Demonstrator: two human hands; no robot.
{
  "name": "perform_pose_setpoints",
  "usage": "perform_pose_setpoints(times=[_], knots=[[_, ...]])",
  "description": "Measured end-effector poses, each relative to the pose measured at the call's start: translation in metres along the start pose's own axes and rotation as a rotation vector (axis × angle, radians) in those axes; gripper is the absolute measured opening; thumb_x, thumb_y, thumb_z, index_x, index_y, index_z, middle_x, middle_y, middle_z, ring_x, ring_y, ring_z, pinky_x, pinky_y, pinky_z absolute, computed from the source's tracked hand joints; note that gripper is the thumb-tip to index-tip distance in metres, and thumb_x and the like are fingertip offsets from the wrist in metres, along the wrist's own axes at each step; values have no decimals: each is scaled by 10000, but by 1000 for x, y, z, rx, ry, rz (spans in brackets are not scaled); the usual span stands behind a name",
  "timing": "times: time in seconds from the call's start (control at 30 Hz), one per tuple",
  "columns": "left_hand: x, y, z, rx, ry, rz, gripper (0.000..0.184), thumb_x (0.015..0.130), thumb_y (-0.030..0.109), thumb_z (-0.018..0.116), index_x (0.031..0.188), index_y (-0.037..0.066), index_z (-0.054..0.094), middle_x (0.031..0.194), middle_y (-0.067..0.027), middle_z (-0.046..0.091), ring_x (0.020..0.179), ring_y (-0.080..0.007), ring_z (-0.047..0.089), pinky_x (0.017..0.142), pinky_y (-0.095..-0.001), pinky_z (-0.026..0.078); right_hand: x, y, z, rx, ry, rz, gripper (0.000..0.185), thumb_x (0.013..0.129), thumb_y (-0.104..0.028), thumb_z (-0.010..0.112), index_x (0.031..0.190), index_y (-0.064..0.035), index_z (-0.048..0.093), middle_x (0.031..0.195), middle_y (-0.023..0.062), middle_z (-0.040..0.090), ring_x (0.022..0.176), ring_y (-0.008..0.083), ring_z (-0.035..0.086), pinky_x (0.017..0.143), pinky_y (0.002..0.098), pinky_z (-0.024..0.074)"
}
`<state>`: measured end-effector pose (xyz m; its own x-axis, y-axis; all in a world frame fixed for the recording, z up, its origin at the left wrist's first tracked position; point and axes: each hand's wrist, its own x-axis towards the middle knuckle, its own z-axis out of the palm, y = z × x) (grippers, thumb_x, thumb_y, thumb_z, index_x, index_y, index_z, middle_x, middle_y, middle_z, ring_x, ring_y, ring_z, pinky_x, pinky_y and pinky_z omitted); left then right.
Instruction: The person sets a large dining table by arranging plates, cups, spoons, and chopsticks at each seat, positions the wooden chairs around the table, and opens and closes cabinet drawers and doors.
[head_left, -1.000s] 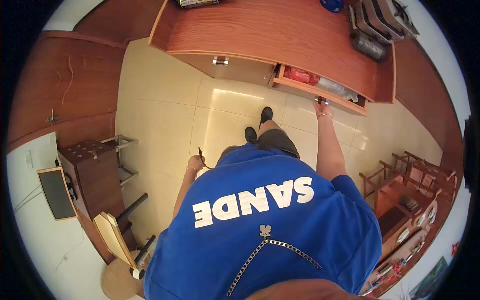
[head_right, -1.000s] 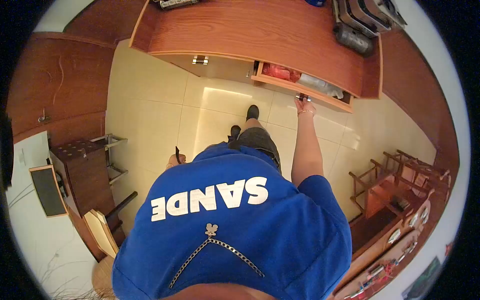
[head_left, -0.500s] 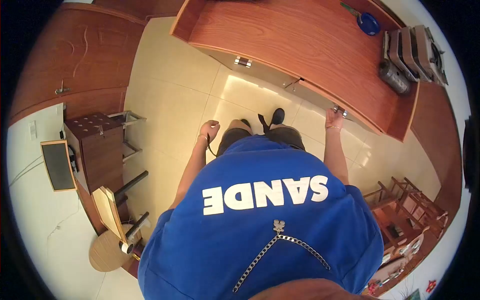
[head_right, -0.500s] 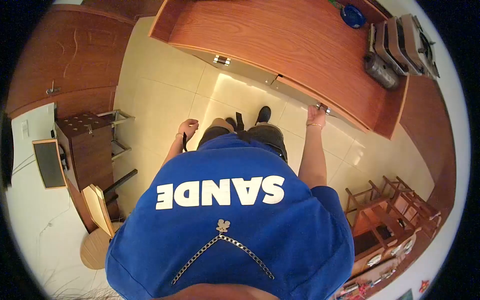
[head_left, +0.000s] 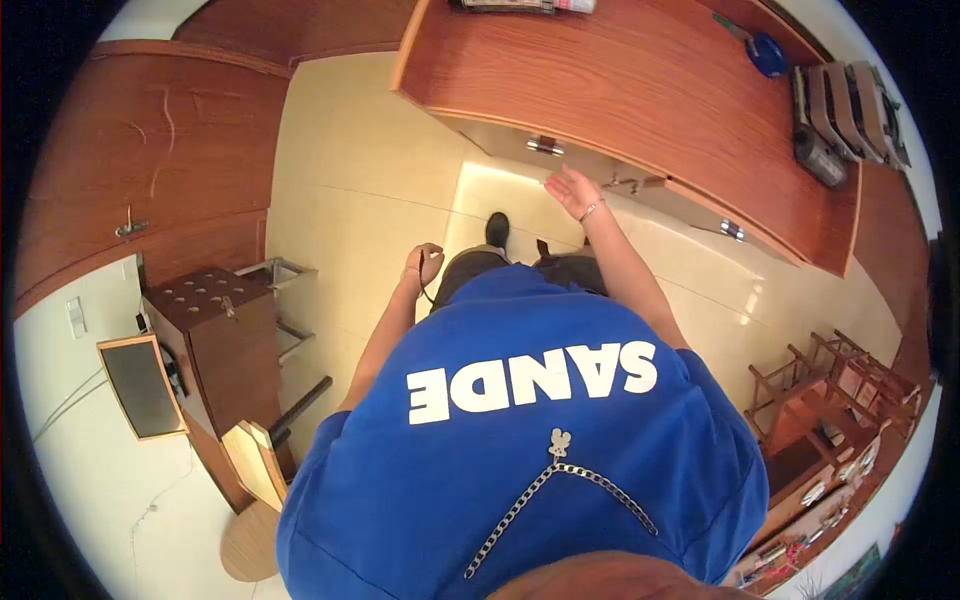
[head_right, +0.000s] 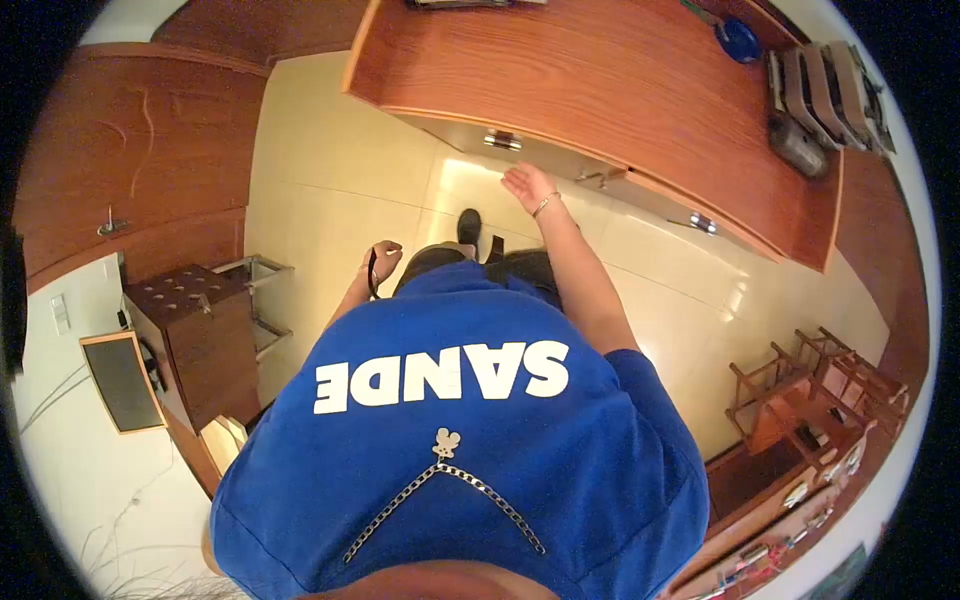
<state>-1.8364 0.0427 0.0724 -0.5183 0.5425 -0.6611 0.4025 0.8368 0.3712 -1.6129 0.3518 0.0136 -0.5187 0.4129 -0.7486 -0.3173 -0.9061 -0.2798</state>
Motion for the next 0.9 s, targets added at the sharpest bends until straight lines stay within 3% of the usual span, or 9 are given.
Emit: perform_pose_setpoints(times=[0.1,0.2,0.3,0.37,0.43,0.57,0.6,0.73,0.9], knots=[[23,-41,-40,33,9,91,345,804,250,577,1066,44,663,1180,-192,605,1125,-324,556,963,-373,442,37,19,32,-15,95,-93,304,940,-65,480,1200,80,415,1217,273,481,1148,370,506,984,467,474],[28,-81,-70,24,97,58,322,811,247,578,1025,28,677,1072,-196,649,1033,-348,603,916,-380,469,66,31,48,116,233,-263,208,951,-9,427,1139,76,450,1093,238,553,992,363,600,857,498,550],[34,-124,-88,-4,112,49,322,816,262,558,980,13,679,1005,-212,658,981,-358,619,864,-393,486,73,33,57,189,258,-392,200,937,37,429,1127,97,430,1038,220,550,904,360,611,832,523,560],[49,-155,-94,280,-136,-24,321,817,275,534,905,-2,671,930,-242,651,909,-371,629,799,-415,496,79,35,53,236,244,-389,226,922,56,440,1141,100,411,1036,216,549,868,361,620,794,535,577],[50,-186,-88,213,-87,7,323,819,282,510,826,-5,656,871,-255,638,855,-383,628,757,-437,492,81,37,50,192,346,-419,215,912,70,448,1125,93,430,1036,212,551,834,357,628,753,528,592],[47,-186,-91,194,-97,-7,287,790,264,511,746,16,649,785,-217,639,767,-372,636,701,-432,495,69,49,50,198,303,-453,237,899,88,422,1136,81,426,1030,211,548,832,360,630,748,533,593],[47,-181,-92,150,-81,19,281,783,260,510,735,18,643,764,-214,633,731,-364,629,675,-425,489,58,54,55,157,297,-492,225,912,84,414,1135,95,442,1047,232,548,931,399,615,834,550,557],[57,-159,-94,29,-15,134,278,778,257,490,717,20,622,718,-217,603,640,-346,587,613,-416,458,35,72,57,220,355,-441,305,908,96,381,1207,38,391,1061,212,497,949,417,596,851,591,543],[68,-119,-103,52,36,259,293,790,253,472,749,1,615,771,-255,567,685,-345,603,638,-411,461,-2,114,43,174,359,-423,188,916,81,385,1094,141,393,1035,259,513,902,450,606,861,602,532]])
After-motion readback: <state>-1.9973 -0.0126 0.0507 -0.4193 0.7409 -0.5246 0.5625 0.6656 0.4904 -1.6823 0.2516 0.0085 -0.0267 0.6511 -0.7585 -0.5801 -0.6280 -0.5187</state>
